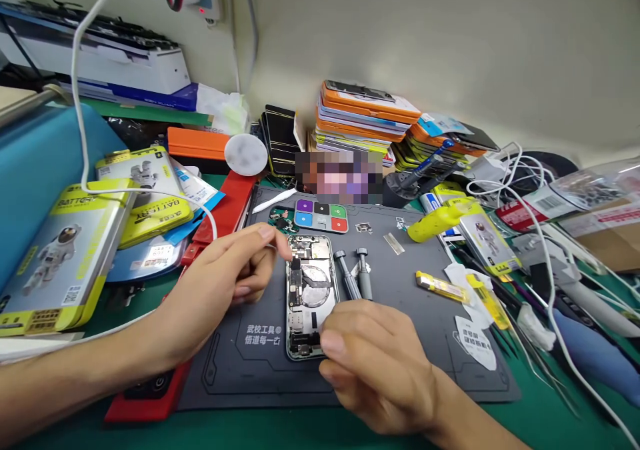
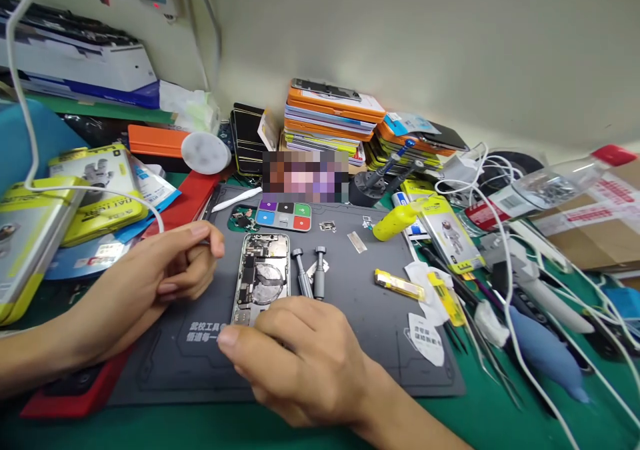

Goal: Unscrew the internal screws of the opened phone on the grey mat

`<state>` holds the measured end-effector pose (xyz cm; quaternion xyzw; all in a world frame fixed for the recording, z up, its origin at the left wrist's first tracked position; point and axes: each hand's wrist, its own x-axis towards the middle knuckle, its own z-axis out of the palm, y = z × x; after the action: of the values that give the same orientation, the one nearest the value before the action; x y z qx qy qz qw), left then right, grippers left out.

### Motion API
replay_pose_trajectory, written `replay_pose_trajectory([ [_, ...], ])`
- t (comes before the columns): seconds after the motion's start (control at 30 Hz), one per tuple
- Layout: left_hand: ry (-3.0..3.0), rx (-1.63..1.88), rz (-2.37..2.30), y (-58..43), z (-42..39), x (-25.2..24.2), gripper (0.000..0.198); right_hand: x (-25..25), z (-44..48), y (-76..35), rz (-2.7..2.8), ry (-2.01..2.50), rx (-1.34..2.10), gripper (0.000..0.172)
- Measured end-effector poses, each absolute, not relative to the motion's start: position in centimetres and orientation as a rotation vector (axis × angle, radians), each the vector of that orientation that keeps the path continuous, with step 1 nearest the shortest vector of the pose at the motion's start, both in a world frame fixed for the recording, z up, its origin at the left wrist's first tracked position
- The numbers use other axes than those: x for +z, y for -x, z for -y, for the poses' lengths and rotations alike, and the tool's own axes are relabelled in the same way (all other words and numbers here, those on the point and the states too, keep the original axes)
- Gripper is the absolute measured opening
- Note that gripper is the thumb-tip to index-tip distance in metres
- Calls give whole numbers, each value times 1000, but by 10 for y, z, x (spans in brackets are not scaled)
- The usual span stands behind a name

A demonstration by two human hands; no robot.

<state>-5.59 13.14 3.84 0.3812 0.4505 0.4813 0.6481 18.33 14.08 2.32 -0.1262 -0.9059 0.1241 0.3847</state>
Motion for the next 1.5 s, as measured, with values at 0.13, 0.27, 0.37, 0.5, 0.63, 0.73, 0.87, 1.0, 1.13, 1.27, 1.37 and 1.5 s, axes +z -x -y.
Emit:
replay_pose_trajectory([
  [0.13,-839,1079,-1002,57,-131,38,37,22,-139,-182,2297,314,287,30],
  [0.27,-870,1058,-1013,57,-130,39,39,22,-140,-179,2264,316,288,30],
  [0.37,-893,1054,-1016,56,-130,39,39,22,-142,-178,2256,311,286,31],
  [0.5,-928,1055,-1050,55,-130,37,40,22,-142,-177,2246,310,274,29],
  [0.63,-951,1058,-1072,56,-130,35,41,23,-141,-178,2247,324,297,32],
  [0.73,-936,1095,-1083,56,-131,35,41,22,-141,-178,2247,323,309,34],
  [0.87,-892,1149,-1092,57,-133,36,38,22,-143,-179,2243,367,312,32],
  [1.0,-1014,1089,-1171,60,-133,37,39,23,-143,-180,2263,345,322,31],
  [1.13,-1354,1009,-1210,65,-131,43,43,21,-142,-182,2273,314,309,29],
  [1.27,-1741,874,-1285,69,-134,44,36,20,-141,-182,2287,318,312,29],
  [1.37,-1923,692,-1317,68,-136,39,36,21,-141,-182,2283,321,345,30],
  [1.5,-2044,606,-1360,66,-136,33,37,23,-142,-181,2272,332,331,31],
])
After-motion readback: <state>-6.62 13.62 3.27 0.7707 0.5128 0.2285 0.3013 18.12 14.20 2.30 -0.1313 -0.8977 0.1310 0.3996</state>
